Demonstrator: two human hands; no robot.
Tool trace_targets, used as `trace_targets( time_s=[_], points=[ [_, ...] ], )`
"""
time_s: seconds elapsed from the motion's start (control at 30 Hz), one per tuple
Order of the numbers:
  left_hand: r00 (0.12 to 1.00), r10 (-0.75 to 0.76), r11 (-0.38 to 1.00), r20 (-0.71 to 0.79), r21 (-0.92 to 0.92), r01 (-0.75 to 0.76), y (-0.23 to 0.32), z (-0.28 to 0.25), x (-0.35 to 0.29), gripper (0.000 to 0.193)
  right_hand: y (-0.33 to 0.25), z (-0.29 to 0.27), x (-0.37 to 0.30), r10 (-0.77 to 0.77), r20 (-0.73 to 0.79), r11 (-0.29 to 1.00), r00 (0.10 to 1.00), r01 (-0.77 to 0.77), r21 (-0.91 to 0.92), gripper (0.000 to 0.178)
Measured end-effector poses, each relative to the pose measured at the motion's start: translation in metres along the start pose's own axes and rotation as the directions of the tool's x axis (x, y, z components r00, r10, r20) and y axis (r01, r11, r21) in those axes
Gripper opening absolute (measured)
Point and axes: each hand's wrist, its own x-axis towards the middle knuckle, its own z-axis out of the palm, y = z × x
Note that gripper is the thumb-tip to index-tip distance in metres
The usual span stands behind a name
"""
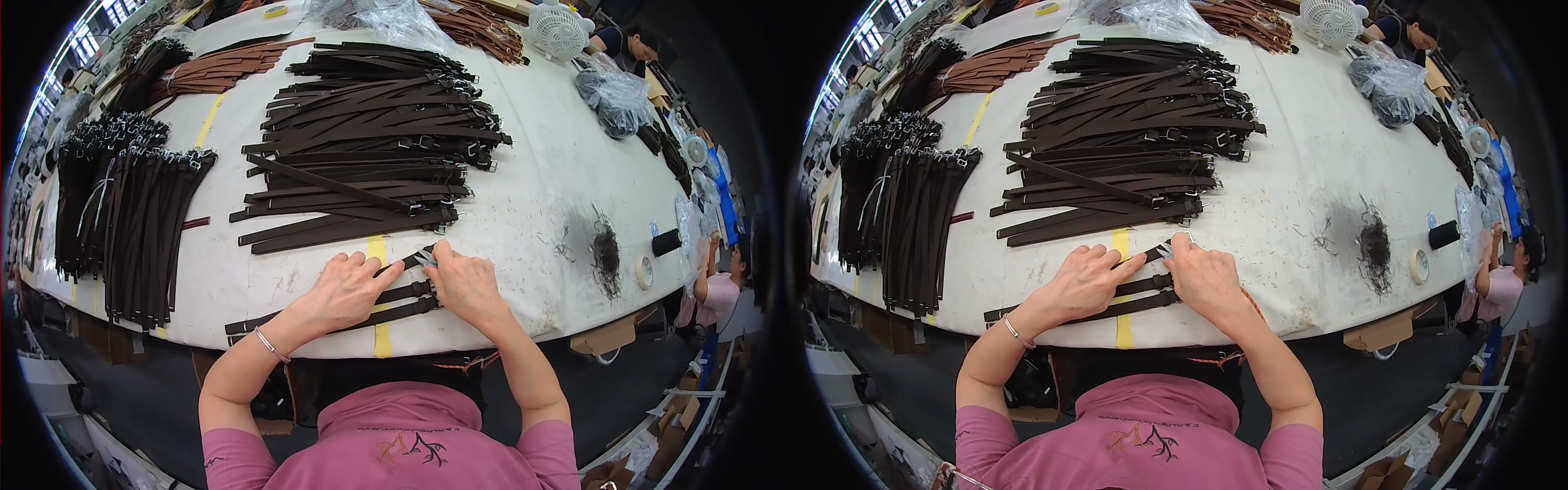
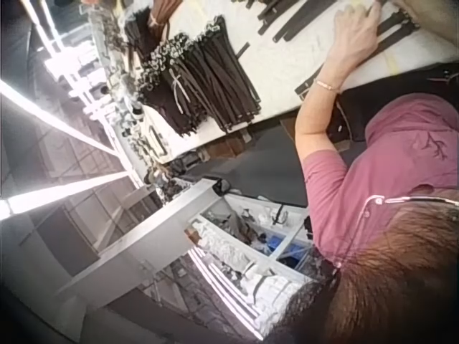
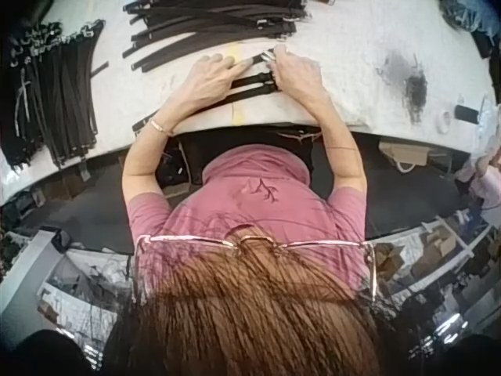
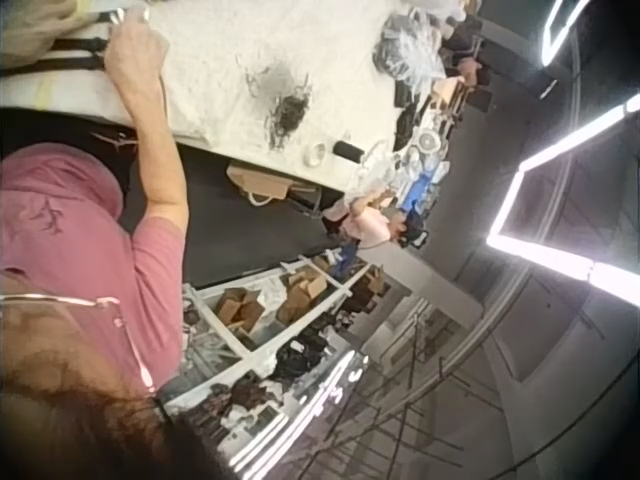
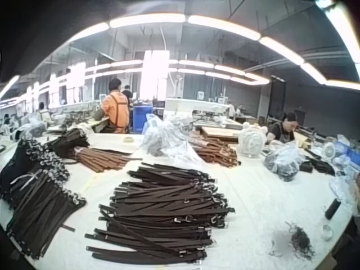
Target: Assembling buckles onto leather belt straps in a workshop.
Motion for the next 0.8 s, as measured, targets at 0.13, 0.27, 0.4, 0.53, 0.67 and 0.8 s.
trace_targets(
  time_s=[0.13,0.27,0.4,0.53,0.67,0.8],
  points=[
    [1.0,0.004,1.0,-0.002,0.008,-0.004,0.0,-0.001,-0.001,0.053,0.001,-0.004,0.004,-0.006,0.021,1.0,1.0,0.006,-0.014,0.02],
    [0.995,0.013,0.999,0.101,-0.044,-0.008,-0.012,-0.014,-0.012,0.053,0.024,-0.015,-0.004,0.118,-0.069,0.983,0.991,-0.106,0.147,0.024],
    [0.997,0.064,0.987,0.044,-0.15,-0.057,-0.007,-0.023,-0.014,0.055,0.038,-0.019,-0.004,0.243,-0.061,0.936,0.968,-0.217,0.279,0.031],
    [0.991,0.124,0.988,-0.04,-0.09,-0.127,0.012,-0.002,-0.007,0.061,0.04,-0.011,0.014,0.287,-0.169,0.92,0.943,-0.222,0.323,0.035],
    [0.98,0.143,0.981,-0.137,-0.11,-0.159,0.005,-0.002,0.017,0.047,0.061,0.004,0.035,0.251,-0.197,0.939,0.948,-0.188,0.289,0.027],
    [0.917,0.011,0.992,-0.399,0.119,0.04,-0.04,0.009,0.046,0.018,0.056,0.0,0.034,0.244,-0.201,0.91,0.949,-0.152,0.386,0.014]
  ],
)
